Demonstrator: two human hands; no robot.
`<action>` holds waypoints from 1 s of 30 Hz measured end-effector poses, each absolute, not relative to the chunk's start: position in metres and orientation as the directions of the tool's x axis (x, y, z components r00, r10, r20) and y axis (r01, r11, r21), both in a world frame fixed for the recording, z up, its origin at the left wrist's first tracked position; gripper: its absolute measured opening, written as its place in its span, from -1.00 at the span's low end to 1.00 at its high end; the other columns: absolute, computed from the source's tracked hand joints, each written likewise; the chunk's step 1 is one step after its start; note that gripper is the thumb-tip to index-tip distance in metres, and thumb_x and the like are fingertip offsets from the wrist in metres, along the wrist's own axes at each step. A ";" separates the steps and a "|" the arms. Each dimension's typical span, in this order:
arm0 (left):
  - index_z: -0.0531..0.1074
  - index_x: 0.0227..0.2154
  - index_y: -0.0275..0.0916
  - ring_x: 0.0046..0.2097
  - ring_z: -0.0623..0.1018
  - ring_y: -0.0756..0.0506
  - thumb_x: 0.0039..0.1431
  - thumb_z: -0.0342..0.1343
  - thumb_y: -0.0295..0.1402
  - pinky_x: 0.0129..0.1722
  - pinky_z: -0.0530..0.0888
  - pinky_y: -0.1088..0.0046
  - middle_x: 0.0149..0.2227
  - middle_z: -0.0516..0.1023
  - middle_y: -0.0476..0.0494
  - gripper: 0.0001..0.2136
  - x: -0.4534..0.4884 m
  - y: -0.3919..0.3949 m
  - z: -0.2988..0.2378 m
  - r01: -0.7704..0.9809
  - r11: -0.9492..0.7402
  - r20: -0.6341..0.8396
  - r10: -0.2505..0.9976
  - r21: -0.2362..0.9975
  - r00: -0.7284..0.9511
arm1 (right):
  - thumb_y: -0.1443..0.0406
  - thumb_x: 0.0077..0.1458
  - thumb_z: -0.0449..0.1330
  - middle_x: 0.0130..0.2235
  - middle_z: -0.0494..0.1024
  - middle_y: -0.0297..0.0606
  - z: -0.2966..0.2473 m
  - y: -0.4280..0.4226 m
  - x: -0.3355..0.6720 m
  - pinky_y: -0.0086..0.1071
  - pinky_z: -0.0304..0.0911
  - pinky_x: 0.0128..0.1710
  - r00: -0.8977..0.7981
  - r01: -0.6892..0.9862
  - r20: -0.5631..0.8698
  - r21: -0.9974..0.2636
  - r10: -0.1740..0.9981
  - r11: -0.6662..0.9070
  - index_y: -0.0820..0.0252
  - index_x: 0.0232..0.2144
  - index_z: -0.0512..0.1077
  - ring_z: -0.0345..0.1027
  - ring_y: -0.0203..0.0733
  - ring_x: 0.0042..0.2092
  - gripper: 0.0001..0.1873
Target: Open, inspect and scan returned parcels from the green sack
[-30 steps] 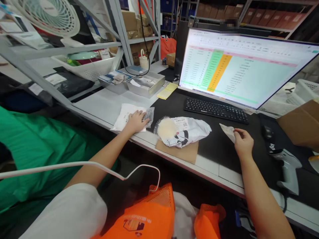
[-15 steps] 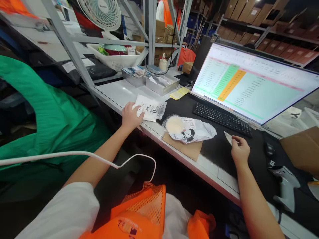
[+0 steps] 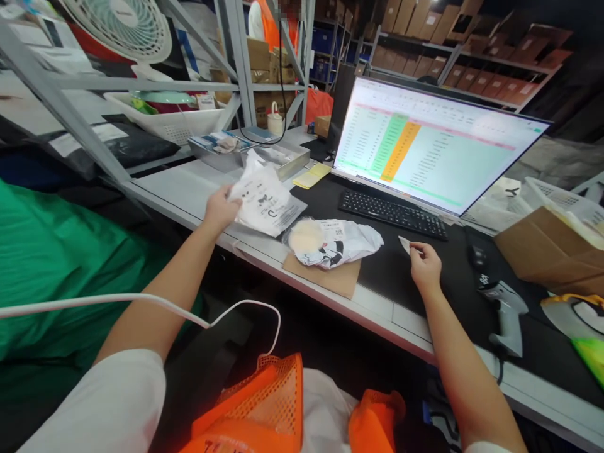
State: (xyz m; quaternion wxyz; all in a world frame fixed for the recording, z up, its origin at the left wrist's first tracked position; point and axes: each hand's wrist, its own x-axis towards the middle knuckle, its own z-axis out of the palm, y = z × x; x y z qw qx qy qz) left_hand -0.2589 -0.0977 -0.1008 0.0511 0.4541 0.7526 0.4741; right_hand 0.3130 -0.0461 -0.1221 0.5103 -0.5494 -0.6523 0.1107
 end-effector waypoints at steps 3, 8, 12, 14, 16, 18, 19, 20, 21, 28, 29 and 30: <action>0.48 0.14 -0.33 0.02 0.61 -0.25 0.07 0.21 -0.33 0.11 0.55 0.14 0.05 0.63 -0.26 -0.48 -0.225 -0.092 -0.066 0.545 -0.164 0.485 0.701 0.823 -0.522 | 0.07 0.11 0.14 -0.18 0.62 -0.07 -0.121 -0.049 0.309 -0.12 0.41 -0.03 0.118 0.588 0.558 -0.706 0.822 0.394 0.21 -0.26 0.56 0.50 -0.03 -0.12 -0.64; 0.53 0.10 -0.32 0.07 0.59 -0.24 0.10 0.26 -0.27 0.13 0.53 0.19 0.08 0.62 -0.25 -0.51 -0.107 -0.085 0.003 0.459 -0.535 0.616 0.787 0.709 -0.036 | -0.11 0.11 0.28 0.30 0.40 0.01 -0.081 -0.069 0.296 0.03 0.24 0.27 0.019 0.331 0.553 -0.790 0.833 0.517 0.10 0.23 0.36 0.31 0.09 0.29 -0.25; 0.54 0.12 -0.27 0.17 0.55 -0.26 0.14 0.21 -0.35 0.24 0.43 0.11 0.12 0.60 -0.23 -0.55 -0.013 -0.066 0.034 0.338 -0.686 0.543 0.722 0.645 0.428 | -0.06 -0.09 0.49 0.37 0.32 -0.08 -0.027 -0.090 0.289 0.04 0.20 0.32 -0.213 0.171 0.412 -0.877 0.886 0.449 0.04 0.33 0.29 0.21 0.14 0.37 -0.01; 0.50 0.18 -0.25 0.20 0.52 -0.26 0.16 0.18 -0.38 0.28 0.39 0.08 0.17 0.56 -0.24 -0.52 0.018 -0.056 0.032 0.291 -0.707 0.524 0.686 0.645 0.505 | 0.02 -0.15 0.55 0.18 0.54 -0.05 -0.015 -0.095 0.297 0.04 0.35 0.22 -0.179 0.158 0.291 -0.934 0.940 0.320 0.16 0.16 0.47 0.42 0.17 0.21 -0.16; 0.39 0.28 -0.23 0.22 0.50 -0.26 0.19 0.18 -0.33 0.29 0.37 0.07 0.21 0.51 -0.28 -0.43 0.037 -0.051 0.016 0.337 -0.673 0.512 0.728 0.658 0.455 | 0.10 -0.21 0.57 -0.02 0.66 -0.06 -0.016 -0.098 0.314 0.04 0.46 0.09 0.007 0.122 0.172 -0.978 0.985 0.170 0.24 -0.04 0.57 0.54 0.15 0.02 -0.33; 0.24 0.38 -0.28 0.29 0.43 -0.32 0.15 0.25 -0.19 0.32 0.33 0.03 0.29 0.41 -0.38 -0.26 0.046 -0.056 -0.012 0.515 -0.587 0.440 0.809 0.624 0.389 | 0.21 -0.23 0.54 -0.16 0.69 -0.11 -0.028 -0.099 0.338 -0.02 0.52 -0.01 0.226 0.050 0.083 -0.996 0.971 0.073 0.25 -0.17 0.58 0.59 0.10 -0.10 -0.48; 0.19 0.40 -0.32 0.34 0.36 -0.38 0.09 0.31 -0.11 0.34 0.29 0.00 0.33 0.34 -0.44 -0.16 0.047 -0.061 -0.028 0.626 -0.535 0.383 0.844 0.567 0.375 | 0.26 -0.21 0.50 -0.19 0.69 -0.14 -0.036 -0.100 0.349 -0.06 0.53 -0.03 0.304 0.027 0.047 -0.999 0.952 0.041 0.23 -0.20 0.58 0.59 0.06 -0.13 -0.56; 0.19 0.39 -0.36 0.38 0.29 -0.44 0.03 0.35 -0.07 0.36 0.26 -0.04 0.37 0.28 -0.49 -0.10 0.046 -0.066 -0.044 0.725 -0.491 0.318 0.870 0.484 0.377 | 0.31 -0.19 0.45 -0.22 0.69 -0.17 -0.045 -0.100 0.358 -0.11 0.54 -0.05 0.358 0.019 0.014 -1.000 0.934 0.008 0.22 -0.23 0.57 0.60 0.03 -0.15 -0.62; 0.26 0.34 -0.37 0.40 0.26 -0.47 0.02 0.36 -0.06 0.36 0.25 -0.04 0.39 0.25 -0.51 -0.13 0.044 -0.071 -0.059 0.791 -0.461 0.251 0.887 0.402 0.388 | 0.35 -0.17 0.41 -0.24 0.69 -0.17 -0.053 -0.101 0.364 -0.14 0.55 -0.08 0.386 0.024 -0.021 -0.999 0.922 -0.032 0.21 -0.24 0.57 0.60 0.00 -0.16 -0.66; 0.54 -0.37 -0.22 -0.19 0.59 -0.25 0.35 -0.02 -0.04 -0.11 0.51 0.23 -0.33 0.61 -0.19 -0.60 0.001 -0.067 -0.103 0.568 -0.282 0.321 0.946 0.773 0.032 | 0.35 -0.03 0.28 -0.25 0.68 -0.11 -0.091 -0.088 0.324 -0.13 0.55 -0.17 0.277 0.084 -0.096 -0.989 0.956 -0.123 0.26 -0.22 0.54 0.59 0.02 -0.21 -0.75; 0.51 -0.40 -0.21 -0.25 0.57 -0.22 0.33 -0.02 -0.01 -0.17 0.50 0.25 -0.40 0.57 -0.15 -0.59 -0.007 -0.066 -0.103 0.479 -0.268 0.338 0.939 0.836 -0.065 | 0.34 0.01 0.26 -0.22 0.68 -0.13 -0.094 -0.084 0.314 -0.14 0.54 -0.15 0.260 0.095 -0.081 -0.989 0.962 -0.110 0.26 -0.17 0.53 0.59 0.00 -0.19 -0.72; 0.49 -0.42 -0.20 -0.29 0.55 -0.20 0.32 -0.01 0.01 -0.20 0.50 0.25 -0.43 0.54 -0.13 -0.59 -0.015 -0.066 -0.102 0.412 -0.266 0.345 0.930 0.871 -0.128 | 0.32 0.03 0.25 -0.19 0.68 -0.14 -0.096 -0.079 0.304 -0.16 0.54 -0.14 0.243 0.110 -0.069 -0.989 0.967 -0.098 0.25 -0.12 0.52 0.59 -0.02 -0.17 -0.69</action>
